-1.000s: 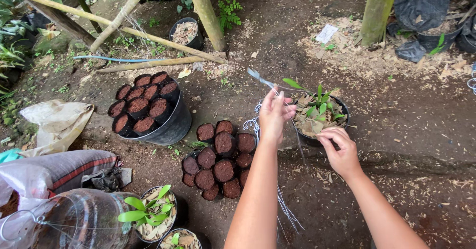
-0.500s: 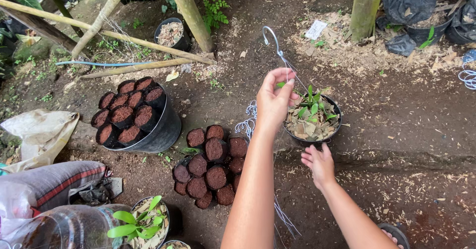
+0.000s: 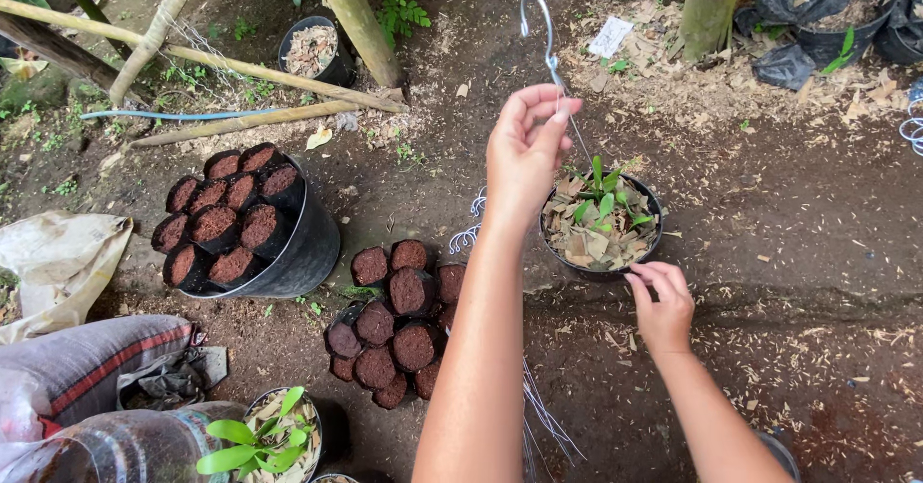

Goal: The person attaches metal wire hooks to a small potted plant by threading the wire through the pot rim and twisting it to secure the hook. The person then lifts the pot by the hook to confirm it is attached.

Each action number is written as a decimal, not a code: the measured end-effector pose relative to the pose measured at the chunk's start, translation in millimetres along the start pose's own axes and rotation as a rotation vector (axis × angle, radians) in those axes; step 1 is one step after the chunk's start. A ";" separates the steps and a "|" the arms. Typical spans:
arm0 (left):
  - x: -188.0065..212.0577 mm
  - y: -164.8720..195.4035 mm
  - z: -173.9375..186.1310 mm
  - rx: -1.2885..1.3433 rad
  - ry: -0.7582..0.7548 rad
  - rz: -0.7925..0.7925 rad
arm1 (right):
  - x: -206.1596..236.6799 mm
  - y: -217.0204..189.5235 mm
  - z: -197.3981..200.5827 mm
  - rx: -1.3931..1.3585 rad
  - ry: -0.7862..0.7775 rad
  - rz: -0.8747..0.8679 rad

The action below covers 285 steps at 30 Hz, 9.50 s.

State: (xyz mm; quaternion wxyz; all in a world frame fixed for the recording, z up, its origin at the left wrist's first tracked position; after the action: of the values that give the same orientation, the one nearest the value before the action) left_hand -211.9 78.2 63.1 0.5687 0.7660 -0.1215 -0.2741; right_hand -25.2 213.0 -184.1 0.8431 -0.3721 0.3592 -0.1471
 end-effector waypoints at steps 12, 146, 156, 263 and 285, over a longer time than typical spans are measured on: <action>-9.0 -10.7 -26.5 0.185 0.018 -0.113 | -27.4 -36.4 15.8 0.105 -0.279 0.291; -5.2 0.9 0.0 0.014 -0.142 0.012 | -0.8 -99.8 18.8 -0.734 -1.897 -0.453; -13.4 -16.4 -6.3 0.126 -0.173 -0.025 | 22.6 -76.3 -18.8 -0.756 -1.458 -0.506; 126.0 -236.1 -3.1 -1.144 -0.283 -0.017 | 17.3 48.7 -19.3 -0.292 -0.319 -0.593; 122.3 -243.0 -4.5 -1.149 -0.273 0.014 | 17.9 44.0 -20.5 -0.251 -0.288 -0.613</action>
State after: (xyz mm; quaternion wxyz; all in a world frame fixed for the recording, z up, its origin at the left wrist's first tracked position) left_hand -139.5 99.6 -198.4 0.8734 0.2922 -0.0309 -0.3885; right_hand -28.2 223.1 -234.8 0.7495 -0.5800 0.1238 -0.2940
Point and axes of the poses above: each hand's wrist, its own x-axis away from the middle knuckle, its own z-axis out of the back of the hand, y = z × x, the point moved 4 cm from there along -x, towards the middle knuckle, and after that the axes turned 7 degrees about -y, right-handed, at the moved point
